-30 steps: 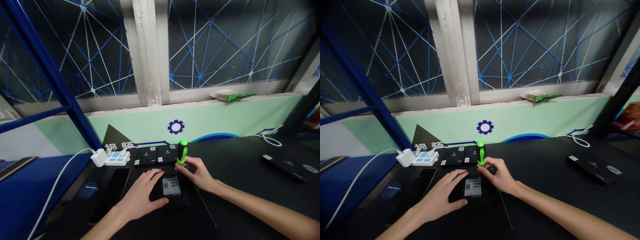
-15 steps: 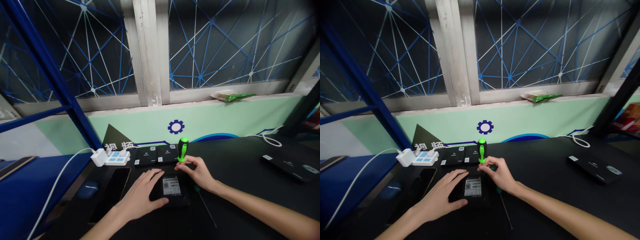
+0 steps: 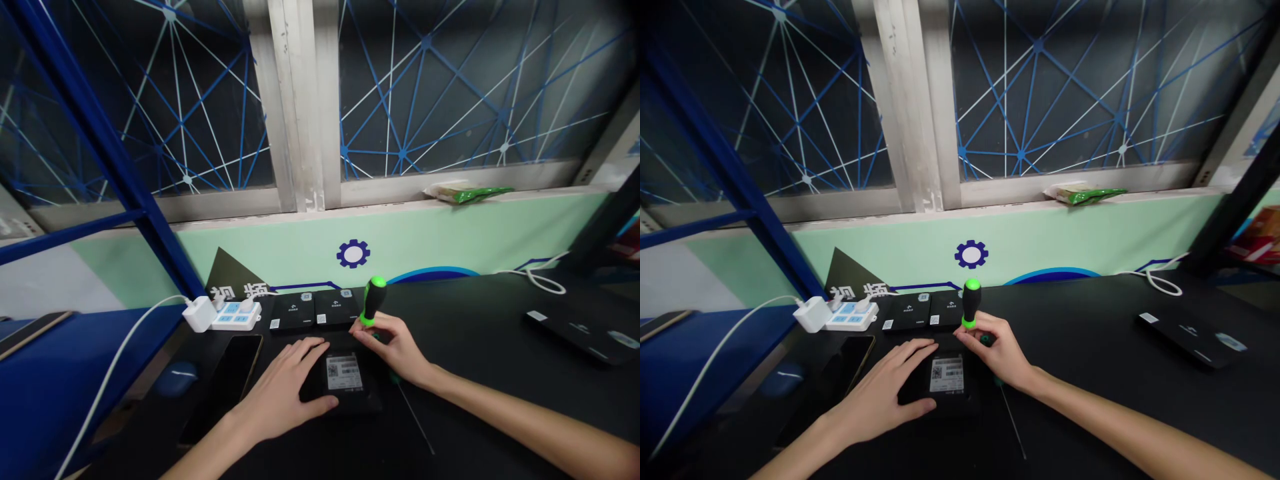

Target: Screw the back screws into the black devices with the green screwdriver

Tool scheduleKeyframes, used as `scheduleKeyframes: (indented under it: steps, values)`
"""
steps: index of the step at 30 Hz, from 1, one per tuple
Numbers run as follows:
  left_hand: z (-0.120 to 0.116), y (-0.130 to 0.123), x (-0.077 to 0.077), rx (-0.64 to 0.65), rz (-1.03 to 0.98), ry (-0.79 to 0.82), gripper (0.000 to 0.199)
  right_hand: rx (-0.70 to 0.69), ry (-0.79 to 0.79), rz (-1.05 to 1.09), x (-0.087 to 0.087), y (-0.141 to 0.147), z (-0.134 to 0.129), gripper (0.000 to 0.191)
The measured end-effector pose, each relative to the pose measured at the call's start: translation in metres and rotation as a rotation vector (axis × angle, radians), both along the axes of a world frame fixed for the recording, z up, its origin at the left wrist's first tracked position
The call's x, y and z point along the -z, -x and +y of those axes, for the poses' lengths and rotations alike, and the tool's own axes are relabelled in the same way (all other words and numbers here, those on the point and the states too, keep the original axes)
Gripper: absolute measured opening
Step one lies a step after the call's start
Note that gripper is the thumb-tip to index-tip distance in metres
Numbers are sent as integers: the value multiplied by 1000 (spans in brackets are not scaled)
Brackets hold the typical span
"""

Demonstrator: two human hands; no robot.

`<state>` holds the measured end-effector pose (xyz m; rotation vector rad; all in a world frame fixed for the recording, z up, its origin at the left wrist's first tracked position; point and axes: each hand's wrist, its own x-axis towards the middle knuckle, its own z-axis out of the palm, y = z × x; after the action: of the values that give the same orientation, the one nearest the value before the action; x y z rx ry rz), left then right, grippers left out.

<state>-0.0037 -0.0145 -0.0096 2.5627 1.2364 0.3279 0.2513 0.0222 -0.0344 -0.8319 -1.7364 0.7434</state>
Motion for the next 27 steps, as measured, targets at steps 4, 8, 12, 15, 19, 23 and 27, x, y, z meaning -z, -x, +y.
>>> scheduleKeyframes:
  steps: [4, 8, 12, 15, 19, 23, 27]
  values:
    - [0, 0, 0, 0, -6, -1, 71, 3, 120, 100, 5, 2, 1, 24]
    - [0, 0, 0, 0, -4, -3, 71, 12, 180, 168, 7, 3, 0, 30]
    - [0, 0, 0, -3, -2, -7, 71, 13, 165, 161, 5, 3, -1, 29]
    - [1, 1, 0, 1, -1, -8, 71, 1, 154, 147, 3, 2, -1, 26]
    - [0, 1, 0, -4, 4, 3, 72, -33, 121, 108, 2, 1, -3, 21]
    - [0, 1, 0, -5, 3, 2, 71, -23, 42, 50, 1, 0, -4, 22]
    - [0, 0, 0, 2, 0, -8, 72, 20, 5, 24, 2, 1, -3, 21]
